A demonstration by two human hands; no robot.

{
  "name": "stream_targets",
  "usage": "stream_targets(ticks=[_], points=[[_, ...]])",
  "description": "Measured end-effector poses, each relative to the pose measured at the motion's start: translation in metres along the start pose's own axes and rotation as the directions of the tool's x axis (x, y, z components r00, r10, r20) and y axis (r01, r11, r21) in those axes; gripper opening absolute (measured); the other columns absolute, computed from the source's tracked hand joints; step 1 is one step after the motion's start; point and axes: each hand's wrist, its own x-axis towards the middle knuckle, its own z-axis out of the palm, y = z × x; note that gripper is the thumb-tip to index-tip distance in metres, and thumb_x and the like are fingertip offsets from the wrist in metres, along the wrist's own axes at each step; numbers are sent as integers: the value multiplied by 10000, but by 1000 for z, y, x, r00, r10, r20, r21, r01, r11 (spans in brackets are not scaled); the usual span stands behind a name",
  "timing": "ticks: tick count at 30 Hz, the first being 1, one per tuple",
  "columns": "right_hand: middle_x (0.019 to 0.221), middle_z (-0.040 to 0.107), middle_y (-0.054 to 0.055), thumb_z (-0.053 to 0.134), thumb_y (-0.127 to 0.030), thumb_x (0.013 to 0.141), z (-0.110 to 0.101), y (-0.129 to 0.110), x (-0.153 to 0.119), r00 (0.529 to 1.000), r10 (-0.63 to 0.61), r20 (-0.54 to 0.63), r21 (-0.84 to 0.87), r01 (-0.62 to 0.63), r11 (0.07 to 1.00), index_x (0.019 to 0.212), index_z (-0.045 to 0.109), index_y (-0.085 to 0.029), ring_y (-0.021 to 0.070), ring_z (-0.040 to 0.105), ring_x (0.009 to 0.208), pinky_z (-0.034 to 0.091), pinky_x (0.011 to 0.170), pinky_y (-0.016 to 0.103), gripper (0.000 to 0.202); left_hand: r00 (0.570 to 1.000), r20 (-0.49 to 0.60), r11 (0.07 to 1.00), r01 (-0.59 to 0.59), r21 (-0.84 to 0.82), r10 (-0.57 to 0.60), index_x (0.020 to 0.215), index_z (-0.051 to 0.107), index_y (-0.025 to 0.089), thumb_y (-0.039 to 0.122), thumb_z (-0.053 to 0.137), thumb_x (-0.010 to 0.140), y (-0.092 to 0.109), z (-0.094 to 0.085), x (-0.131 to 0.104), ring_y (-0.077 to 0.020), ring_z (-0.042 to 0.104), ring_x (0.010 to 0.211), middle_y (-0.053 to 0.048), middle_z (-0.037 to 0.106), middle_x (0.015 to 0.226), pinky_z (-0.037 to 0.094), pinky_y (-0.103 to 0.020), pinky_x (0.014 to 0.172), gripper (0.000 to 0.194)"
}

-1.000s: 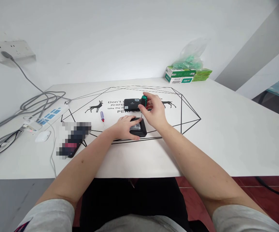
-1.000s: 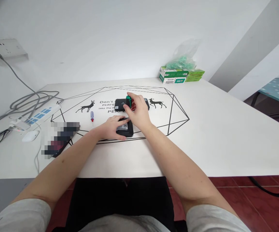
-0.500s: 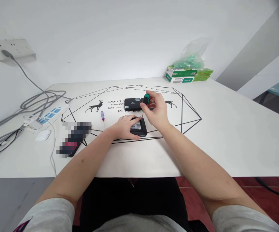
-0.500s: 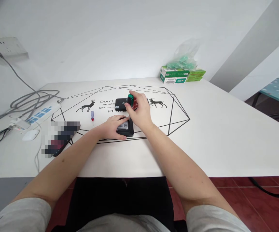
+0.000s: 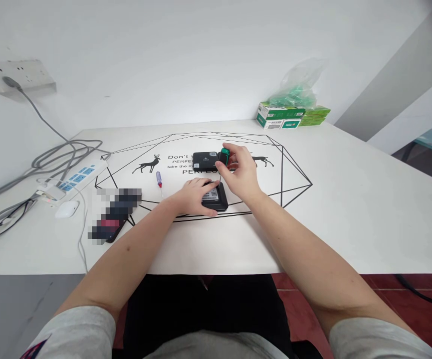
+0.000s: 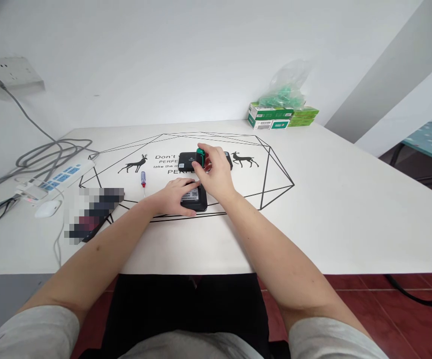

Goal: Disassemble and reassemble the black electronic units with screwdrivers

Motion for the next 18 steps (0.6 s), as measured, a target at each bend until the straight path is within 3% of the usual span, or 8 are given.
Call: stream_targets(ticks=[18], points=[[1116, 660, 63, 704, -321, 930, -1, -2, 0, 1000, 14, -4, 11, -14, 1000, 1374, 634, -294, 209, 643, 841, 651, 685, 407, 450, 1000, 3, 1000, 4, -1, -4, 1752, 372, 255, 763, 786, 830, -1, 2, 1, -463, 338, 1610, -174, 396, 1753, 250, -631, 1329, 1130]])
